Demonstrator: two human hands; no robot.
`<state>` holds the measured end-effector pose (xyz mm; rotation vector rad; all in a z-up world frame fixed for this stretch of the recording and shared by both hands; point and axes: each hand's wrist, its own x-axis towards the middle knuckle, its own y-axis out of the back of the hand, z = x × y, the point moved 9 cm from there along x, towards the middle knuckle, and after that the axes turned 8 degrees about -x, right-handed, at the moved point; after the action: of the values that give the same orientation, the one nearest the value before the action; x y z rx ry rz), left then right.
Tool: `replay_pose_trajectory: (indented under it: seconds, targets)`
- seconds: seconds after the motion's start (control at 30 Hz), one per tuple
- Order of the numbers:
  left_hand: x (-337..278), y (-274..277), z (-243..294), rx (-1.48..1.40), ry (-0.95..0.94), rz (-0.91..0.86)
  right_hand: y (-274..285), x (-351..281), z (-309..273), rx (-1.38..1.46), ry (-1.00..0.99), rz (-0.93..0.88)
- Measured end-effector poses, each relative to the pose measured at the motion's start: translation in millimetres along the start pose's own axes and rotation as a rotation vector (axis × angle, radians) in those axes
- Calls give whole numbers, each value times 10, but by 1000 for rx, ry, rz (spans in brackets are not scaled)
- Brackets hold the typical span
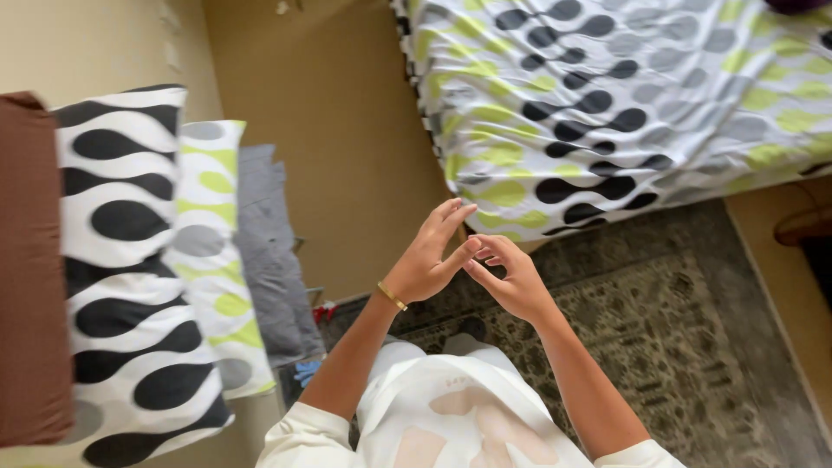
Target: The person removes a brown pillow from a purple bathrobe on the bed and places it on a nearby chair. Then, the person unfolds the purple bathrobe on the bed, spreads it out, and begins folding it by hand.
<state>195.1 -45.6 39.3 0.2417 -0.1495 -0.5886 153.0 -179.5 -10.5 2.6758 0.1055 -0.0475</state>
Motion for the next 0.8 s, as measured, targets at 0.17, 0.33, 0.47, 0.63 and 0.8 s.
replay_pose_trajectory:
  seconds: [0.17, 0.33, 0.47, 0.63, 0.8]
  targets:
    - [459, -892, 22, -85, -28, -107, 814, -323, 212, -27, -69, 99]
    - [779, -1440, 203, -115, -66, -179, 1378, -494, 534, -44, -114, 184]
    - [1007, -1639, 260, -117, -82, -218, 1688, -502, 704, -26, -145, 260]
    - [1452, -1825, 98, -87, -71, -217, 2017, -272, 971, 23, -141, 304]
    - [2079, -2065, 147, -78, -154, -201, 2456, 84, 1122, -47, -107, 293]
